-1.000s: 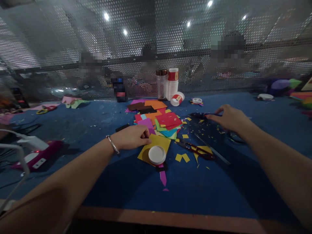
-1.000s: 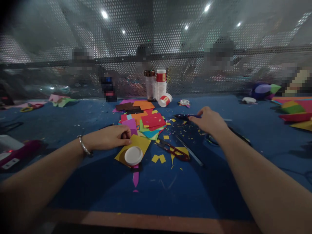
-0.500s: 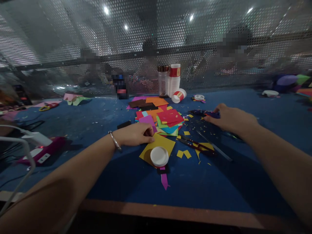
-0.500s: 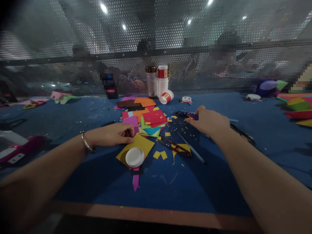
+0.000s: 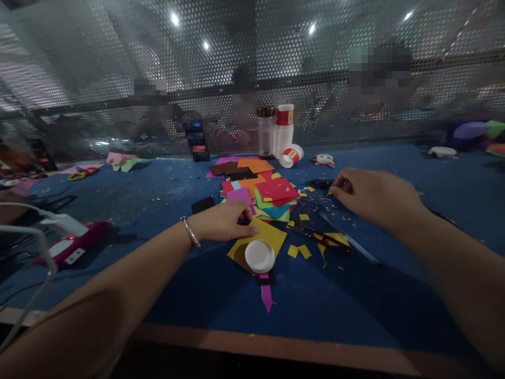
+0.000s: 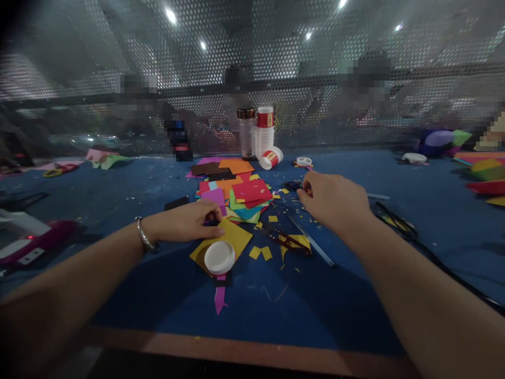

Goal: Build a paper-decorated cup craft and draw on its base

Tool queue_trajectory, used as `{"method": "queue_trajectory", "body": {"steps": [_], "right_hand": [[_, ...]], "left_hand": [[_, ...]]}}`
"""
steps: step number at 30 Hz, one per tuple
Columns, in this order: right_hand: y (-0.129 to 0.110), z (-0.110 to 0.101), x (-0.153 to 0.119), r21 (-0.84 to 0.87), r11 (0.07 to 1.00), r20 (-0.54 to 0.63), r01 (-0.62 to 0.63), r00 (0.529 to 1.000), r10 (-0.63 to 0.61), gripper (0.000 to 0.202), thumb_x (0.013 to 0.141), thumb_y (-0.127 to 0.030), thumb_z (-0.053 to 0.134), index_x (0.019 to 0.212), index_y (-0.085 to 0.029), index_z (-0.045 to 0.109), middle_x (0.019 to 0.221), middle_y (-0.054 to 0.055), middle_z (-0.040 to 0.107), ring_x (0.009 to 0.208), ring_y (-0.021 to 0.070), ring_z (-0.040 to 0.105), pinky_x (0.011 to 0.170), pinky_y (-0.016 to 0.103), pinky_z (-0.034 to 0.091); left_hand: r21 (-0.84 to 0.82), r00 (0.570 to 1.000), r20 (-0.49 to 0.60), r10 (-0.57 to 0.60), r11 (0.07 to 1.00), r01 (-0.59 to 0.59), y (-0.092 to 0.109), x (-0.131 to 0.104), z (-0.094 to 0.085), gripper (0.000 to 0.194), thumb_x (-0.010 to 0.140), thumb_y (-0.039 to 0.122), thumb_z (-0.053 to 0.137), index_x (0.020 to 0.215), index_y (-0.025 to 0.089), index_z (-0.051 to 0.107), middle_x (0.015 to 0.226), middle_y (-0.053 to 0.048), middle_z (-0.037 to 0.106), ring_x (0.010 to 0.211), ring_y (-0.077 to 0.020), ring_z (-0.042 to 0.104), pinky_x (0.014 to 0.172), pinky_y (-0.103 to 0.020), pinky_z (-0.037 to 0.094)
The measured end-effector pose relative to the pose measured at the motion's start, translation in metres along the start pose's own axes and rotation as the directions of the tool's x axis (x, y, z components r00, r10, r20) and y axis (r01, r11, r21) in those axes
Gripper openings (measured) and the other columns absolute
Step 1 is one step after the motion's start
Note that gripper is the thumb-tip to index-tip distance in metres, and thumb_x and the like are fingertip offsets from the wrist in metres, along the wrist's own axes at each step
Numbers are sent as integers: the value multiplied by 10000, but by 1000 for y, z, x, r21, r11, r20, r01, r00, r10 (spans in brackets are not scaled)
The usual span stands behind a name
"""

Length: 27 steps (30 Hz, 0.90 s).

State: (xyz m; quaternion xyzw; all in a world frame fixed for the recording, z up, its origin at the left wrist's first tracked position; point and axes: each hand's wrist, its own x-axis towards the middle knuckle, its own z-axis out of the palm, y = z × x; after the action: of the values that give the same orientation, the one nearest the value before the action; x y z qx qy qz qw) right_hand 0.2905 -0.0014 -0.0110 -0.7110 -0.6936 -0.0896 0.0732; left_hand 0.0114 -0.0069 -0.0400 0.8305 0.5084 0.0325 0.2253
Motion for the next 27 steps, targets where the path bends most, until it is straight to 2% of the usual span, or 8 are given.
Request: {"method": "queue_trajectory", "body": {"steps": [5,10,14,18,22,27], "right_hand": [[12,0,5,88,996,-60,-26,998,32,145,895,-319,554,874,-228,665,851,59,730,764,239,629,567,306,343],[13,0,7,251,966,-96,62,995,-39,127,878,-301,588,824,-206,652,773,54,725,722,214,631,615,310,391],[5,3,5,372,919,-76,127,991,-106,131,867,-299,611,776,-211,645,732,51,724,710,220,654,637,327,421],[0,7,4,418,891,-78,174,985,-156,129,848,-294,627,735,-232,627,672,35,697,649,221,648,609,334,427],[1,12,5,434,869,-126,237,971,-202,140,849,-319,622,734,-240,611,672,37,694,642,223,645,588,330,427],[1,16,5,431,856,-160,285,958,-238,136,855,-318,609,751,-231,623,660,32,683,623,210,632,582,321,413]], "left_hand": [[35,999,-31,-11,999,12,7,-3,3,407,762,539,640,934,175,581,954,-100,637,850,-235,566,733,-322,398],[-5,999,-41,-3,1000,3,8,1,8,341,750,490,662,858,189,544,919,-78,623,813,-217,549,715,-320,389],[-126,999,-42,33,991,-38,6,3,10,276,748,416,671,810,197,515,808,-21,578,726,-176,510,659,-298,372],[-291,997,-34,65,954,-72,3,4,9,246,758,358,665,762,202,475,728,28,507,672,-140,452,648,-277,363],[-462,998,8,68,885,-57,2,5,7,218,737,314,694,798,193,523,700,39,513,657,-130,471,644,-259,381],[-552,996,78,52,834,0,5,4,5,206,753,317,717,781,175,570,686,37,526,612,-111,494,552,-221,383]]}}
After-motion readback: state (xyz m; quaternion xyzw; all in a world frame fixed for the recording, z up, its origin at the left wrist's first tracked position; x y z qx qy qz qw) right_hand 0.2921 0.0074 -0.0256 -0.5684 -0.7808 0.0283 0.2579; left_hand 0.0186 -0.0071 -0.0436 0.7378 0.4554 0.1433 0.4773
